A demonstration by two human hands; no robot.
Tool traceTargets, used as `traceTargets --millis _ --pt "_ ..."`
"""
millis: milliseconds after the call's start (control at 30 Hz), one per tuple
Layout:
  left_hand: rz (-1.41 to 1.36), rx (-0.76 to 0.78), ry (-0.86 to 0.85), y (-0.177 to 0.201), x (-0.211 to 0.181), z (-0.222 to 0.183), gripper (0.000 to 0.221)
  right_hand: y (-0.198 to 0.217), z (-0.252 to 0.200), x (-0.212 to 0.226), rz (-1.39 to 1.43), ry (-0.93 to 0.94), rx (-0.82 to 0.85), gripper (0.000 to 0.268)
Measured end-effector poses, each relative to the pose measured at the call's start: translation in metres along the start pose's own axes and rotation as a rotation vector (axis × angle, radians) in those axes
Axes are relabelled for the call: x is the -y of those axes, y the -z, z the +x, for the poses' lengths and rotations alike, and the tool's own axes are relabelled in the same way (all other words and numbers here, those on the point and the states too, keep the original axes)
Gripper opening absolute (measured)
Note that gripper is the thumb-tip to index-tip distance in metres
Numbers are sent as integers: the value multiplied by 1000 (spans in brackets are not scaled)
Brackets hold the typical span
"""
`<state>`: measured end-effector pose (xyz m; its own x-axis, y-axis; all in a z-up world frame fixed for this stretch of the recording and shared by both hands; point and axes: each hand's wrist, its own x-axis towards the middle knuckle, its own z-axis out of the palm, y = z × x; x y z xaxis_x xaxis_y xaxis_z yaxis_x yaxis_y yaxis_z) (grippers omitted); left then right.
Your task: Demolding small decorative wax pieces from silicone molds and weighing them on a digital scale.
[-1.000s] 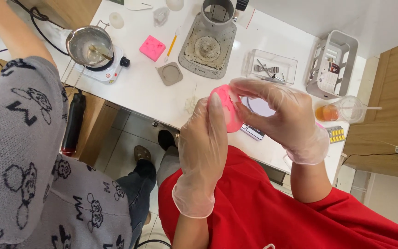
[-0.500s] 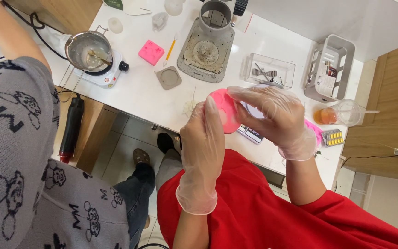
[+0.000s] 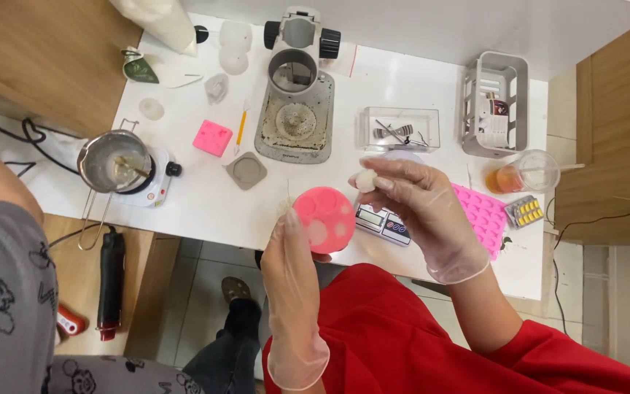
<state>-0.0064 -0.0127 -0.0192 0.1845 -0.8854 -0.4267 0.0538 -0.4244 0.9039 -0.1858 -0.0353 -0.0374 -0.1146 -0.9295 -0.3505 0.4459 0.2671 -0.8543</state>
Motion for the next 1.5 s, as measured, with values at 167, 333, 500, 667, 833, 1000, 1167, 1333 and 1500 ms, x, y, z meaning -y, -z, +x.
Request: traceTargets --millis 167,333,500,667,833,1000,1167,1333,1500 --pt "29 -17 50 -6 18 16 50 26 9 -11 120 -85 40 45" --pt "-10 -18 56 -12 23 20 47 39 13 -15 115 -51 70 53" --pt "82 -72 141 -18 16 25 46 51 23 -22 34 -99 -41 48" --pt "58 -106 125 -31 13 34 50 108 43 -52 12 -60 -166 35" --pt "80 -73 154 -44 40 51 50 189 66 -83 -203 -41 -393 33" --pt "126 -18 168 -58 46 57 51 237 102 -100 -287 -44 -495 30" --pt "198 -67 212 -66 40 56 53 238 144 -119 -487 -42 -388 22" --pt "183 -117 213 -63 42 57 51 232 164 -121 -623 -53 -331 23" --pt "140 -90 188 -60 48 59 50 237 171 -127 -754 -18 -320 10"
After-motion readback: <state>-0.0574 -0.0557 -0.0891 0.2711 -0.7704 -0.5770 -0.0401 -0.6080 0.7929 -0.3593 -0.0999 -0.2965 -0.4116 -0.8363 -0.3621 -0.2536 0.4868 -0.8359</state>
